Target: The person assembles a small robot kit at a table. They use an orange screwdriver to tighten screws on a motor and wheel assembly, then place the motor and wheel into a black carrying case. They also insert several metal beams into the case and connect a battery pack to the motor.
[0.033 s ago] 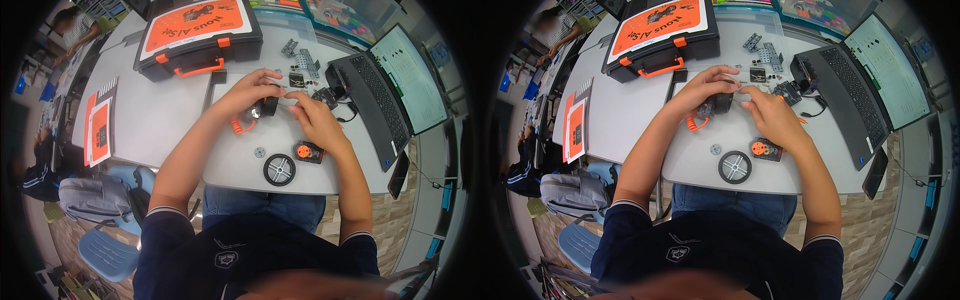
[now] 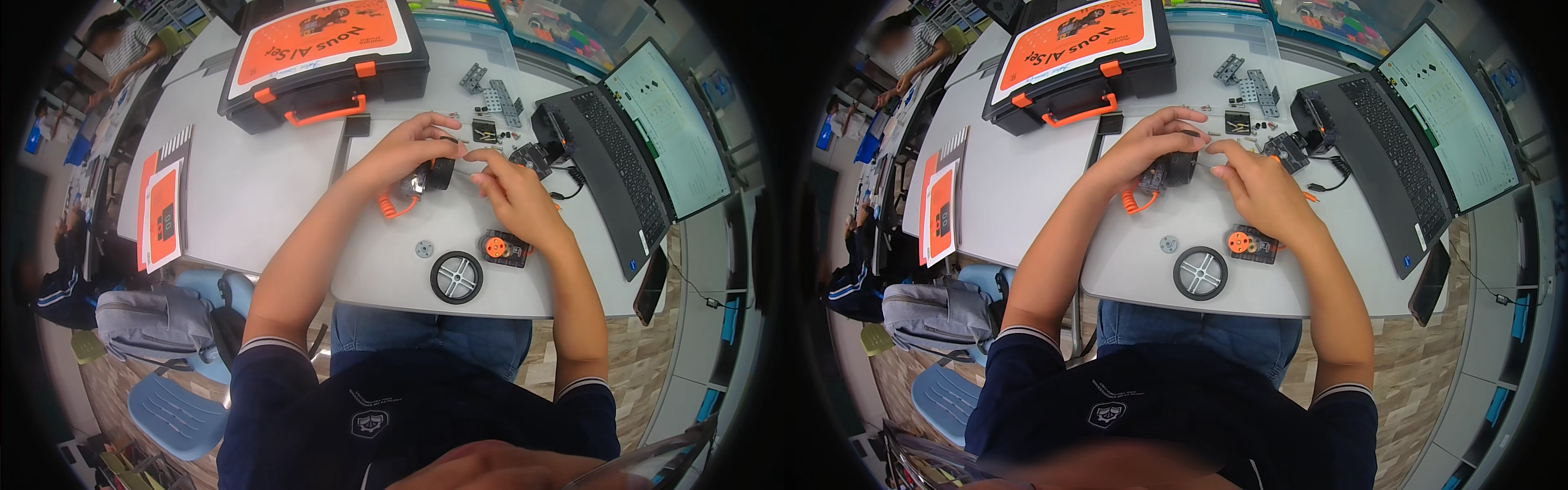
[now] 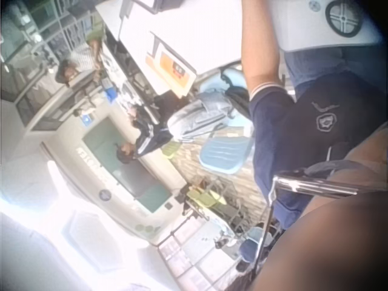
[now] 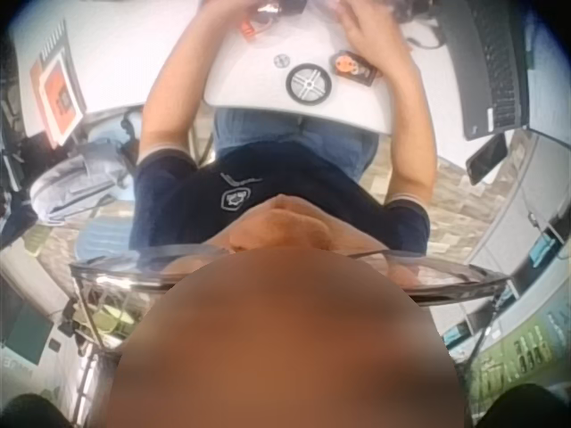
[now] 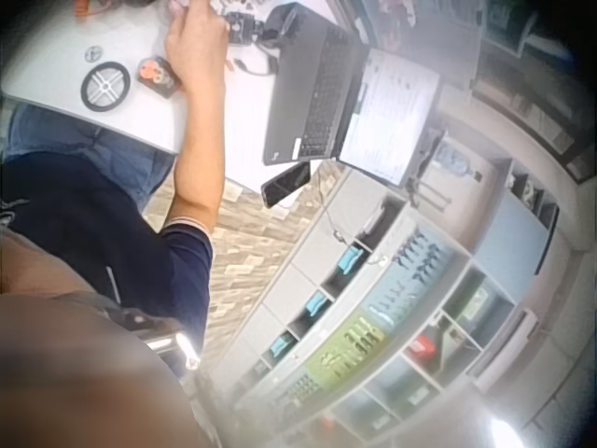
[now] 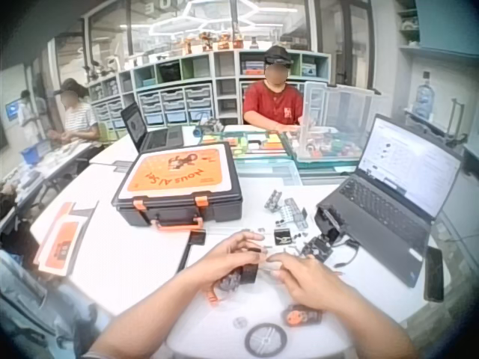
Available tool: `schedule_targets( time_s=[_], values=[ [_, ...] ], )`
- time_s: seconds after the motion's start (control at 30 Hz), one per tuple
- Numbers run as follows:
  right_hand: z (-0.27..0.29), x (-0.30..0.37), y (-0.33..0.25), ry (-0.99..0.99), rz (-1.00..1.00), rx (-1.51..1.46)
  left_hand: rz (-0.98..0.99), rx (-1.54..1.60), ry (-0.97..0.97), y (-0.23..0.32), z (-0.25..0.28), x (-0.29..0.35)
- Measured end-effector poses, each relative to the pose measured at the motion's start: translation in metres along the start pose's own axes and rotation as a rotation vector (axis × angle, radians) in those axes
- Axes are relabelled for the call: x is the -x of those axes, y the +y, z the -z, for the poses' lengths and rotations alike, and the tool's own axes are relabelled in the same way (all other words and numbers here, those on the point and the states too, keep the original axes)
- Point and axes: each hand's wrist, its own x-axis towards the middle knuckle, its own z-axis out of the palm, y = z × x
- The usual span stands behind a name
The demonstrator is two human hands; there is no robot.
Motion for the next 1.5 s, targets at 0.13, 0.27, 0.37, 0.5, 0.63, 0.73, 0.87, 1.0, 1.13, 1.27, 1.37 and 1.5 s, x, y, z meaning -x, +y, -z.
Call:
schedule_targets(
  time_s=[0.13, 0.27, 0.37, 0.5, 0.63, 0.73, 0.87, 1.0, 1.13, 1.27, 1.37, 1.5],
  values=[
    [0.003, -0.001, 0.001, -0.053, -0.072, -0.134, -0.017, -0.018, 0.008, 0.000, -0.001, 0.001],
    [0.005, -0.002, 0.001, -0.089, -0.119, -0.193, -0.053, -0.092, 0.012, 0.001, -0.002, 0.001],
    [0.005, -0.002, 0.002, -0.096, -0.122, -0.209, -0.084, -0.139, 0.017, 0.001, -0.002, 0.002],
    [0.005, -0.002, 0.004, -0.109, -0.132, -0.220, -0.106, -0.163, 0.027, 0.002, -0.005, 0.003],
    [0.006, -0.002, 0.003, -0.109, -0.118, -0.202, -0.107, -0.208, 0.034, 0.006, -0.005, 0.006],
    [0.005, -0.001, 0.002, -0.093, -0.085, -0.163, -0.073, -0.219, 0.060, 0.008, -0.006, 0.006],
    [0.005, -0.002, 0.000, -0.095, -0.073, -0.168, -0.072, -0.205, 0.049, 0.007, -0.005, 0.007],
    [0.006, 0.000, -0.002, -0.067, -0.045, -0.160, -0.035, -0.062, 0.038, 0.007, -0.003, 0.004],
    [-0.001, 0.002, -0.003, 0.090, 0.142, 0.102, 0.112, 0.075, 0.046, 0.011, -0.001, 0.007],
    [-0.004, 0.001, 0.000, 0.195, 0.349, 0.286, 0.199, 0.007, 0.066, 0.017, -0.005, 0.011],
    [-0.003, 0.002, 0.001, 0.203, 0.354, 0.289, 0.252, 0.053, 0.068, 0.019, -0.006, 0.013],
    [0.000, 0.004, -0.001, 0.197, 0.360, 0.277, 0.239, 0.094, 0.069, 0.018, -0.006, 0.011]
  ],
)
